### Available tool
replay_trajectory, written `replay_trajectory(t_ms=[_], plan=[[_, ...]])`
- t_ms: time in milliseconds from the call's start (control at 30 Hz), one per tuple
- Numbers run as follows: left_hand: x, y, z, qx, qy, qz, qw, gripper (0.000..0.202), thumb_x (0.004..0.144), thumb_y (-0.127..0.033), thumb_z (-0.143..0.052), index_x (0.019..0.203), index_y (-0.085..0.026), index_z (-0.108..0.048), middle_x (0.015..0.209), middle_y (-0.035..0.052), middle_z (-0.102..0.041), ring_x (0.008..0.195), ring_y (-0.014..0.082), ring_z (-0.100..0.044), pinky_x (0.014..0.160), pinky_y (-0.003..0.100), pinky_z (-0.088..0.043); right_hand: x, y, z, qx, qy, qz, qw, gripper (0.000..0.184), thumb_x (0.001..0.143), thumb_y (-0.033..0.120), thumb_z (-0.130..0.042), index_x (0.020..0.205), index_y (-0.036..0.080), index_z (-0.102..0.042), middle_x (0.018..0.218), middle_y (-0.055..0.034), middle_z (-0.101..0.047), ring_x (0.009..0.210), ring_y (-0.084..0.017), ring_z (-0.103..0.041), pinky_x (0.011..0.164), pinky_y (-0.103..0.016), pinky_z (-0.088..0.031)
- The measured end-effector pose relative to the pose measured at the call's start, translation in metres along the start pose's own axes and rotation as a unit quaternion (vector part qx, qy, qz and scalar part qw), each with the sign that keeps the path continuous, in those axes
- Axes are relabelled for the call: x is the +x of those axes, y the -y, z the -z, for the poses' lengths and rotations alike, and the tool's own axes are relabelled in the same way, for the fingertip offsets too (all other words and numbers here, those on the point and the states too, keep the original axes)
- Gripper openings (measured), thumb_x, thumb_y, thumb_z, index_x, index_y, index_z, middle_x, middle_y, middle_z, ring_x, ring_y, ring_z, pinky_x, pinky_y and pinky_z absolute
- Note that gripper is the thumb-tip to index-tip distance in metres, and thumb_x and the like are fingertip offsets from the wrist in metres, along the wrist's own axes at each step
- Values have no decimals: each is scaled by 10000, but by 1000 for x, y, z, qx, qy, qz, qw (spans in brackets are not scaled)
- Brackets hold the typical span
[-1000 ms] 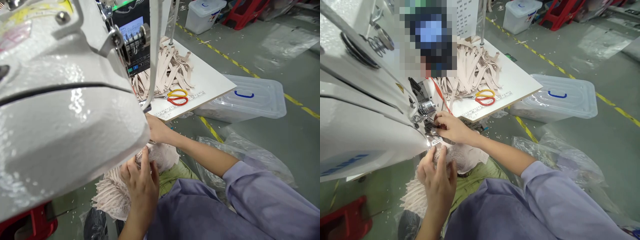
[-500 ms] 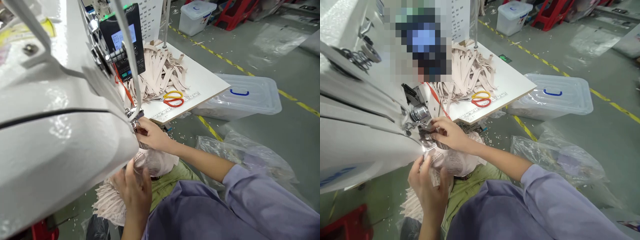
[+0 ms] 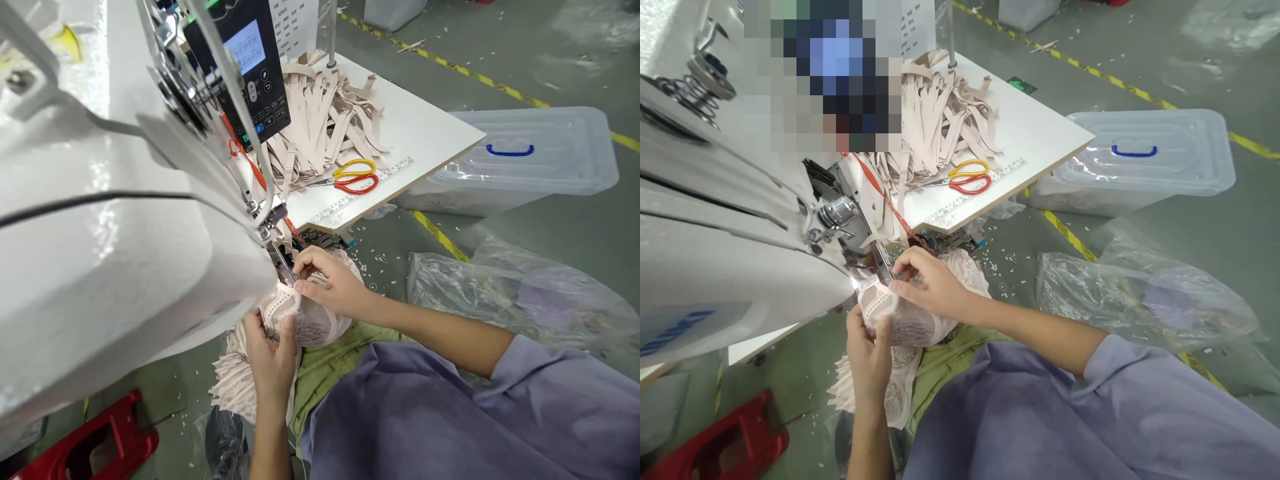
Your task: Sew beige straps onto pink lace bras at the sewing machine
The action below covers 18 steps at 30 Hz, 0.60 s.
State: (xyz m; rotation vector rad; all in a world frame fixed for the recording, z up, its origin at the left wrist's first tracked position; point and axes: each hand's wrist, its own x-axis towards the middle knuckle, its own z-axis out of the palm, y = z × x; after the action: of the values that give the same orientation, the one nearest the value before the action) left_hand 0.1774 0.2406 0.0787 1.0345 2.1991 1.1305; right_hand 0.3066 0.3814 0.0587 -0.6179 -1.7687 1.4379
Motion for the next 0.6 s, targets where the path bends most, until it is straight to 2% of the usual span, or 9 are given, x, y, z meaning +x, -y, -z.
replay_trajectory(t_ms=[100,233,433,600], plan=[[-2,-8,1,51,-4,6,999,531,851,-540,-627,1238,-187,-537,1142,105,-642,1001,263,-638,833,367,-493,-2,2,0,-18,13,1,1000,229,892,390,-654,1000,210,-562,990,-47,-582,867,-166,-570,810,-316,-496],[-5,-12,4,68,-5,14,998,540,860,-561,-609,1251,-197,-527,1163,109,-634,1000,263,-637,820,363,-491,-3,4,2,-31,22,-9,999,268,878,418,-663,1006,207,-558,979,-45,-594,878,-174,-577,815,-319,-486],[-6,-5,8,59,0,-9,998,500,875,-570,-589,1216,-205,-564,1141,105,-635,987,256,-628,837,366,-482,-5,7,2,-19,27,-36,999,314,858,446,-672,1009,203,-541,951,-29,-602,854,-166,-573,782,-301,-466],[-7,-4,9,1,-3,0,1000,483,876,-560,-597,1192,-195,-593,1135,110,-650,1008,255,-629,864,366,-493,-8,11,1,-25,25,-60,998,321,846,444,-677,1009,205,-540,961,-26,-606,867,-168,-574,773,-293,-466]])
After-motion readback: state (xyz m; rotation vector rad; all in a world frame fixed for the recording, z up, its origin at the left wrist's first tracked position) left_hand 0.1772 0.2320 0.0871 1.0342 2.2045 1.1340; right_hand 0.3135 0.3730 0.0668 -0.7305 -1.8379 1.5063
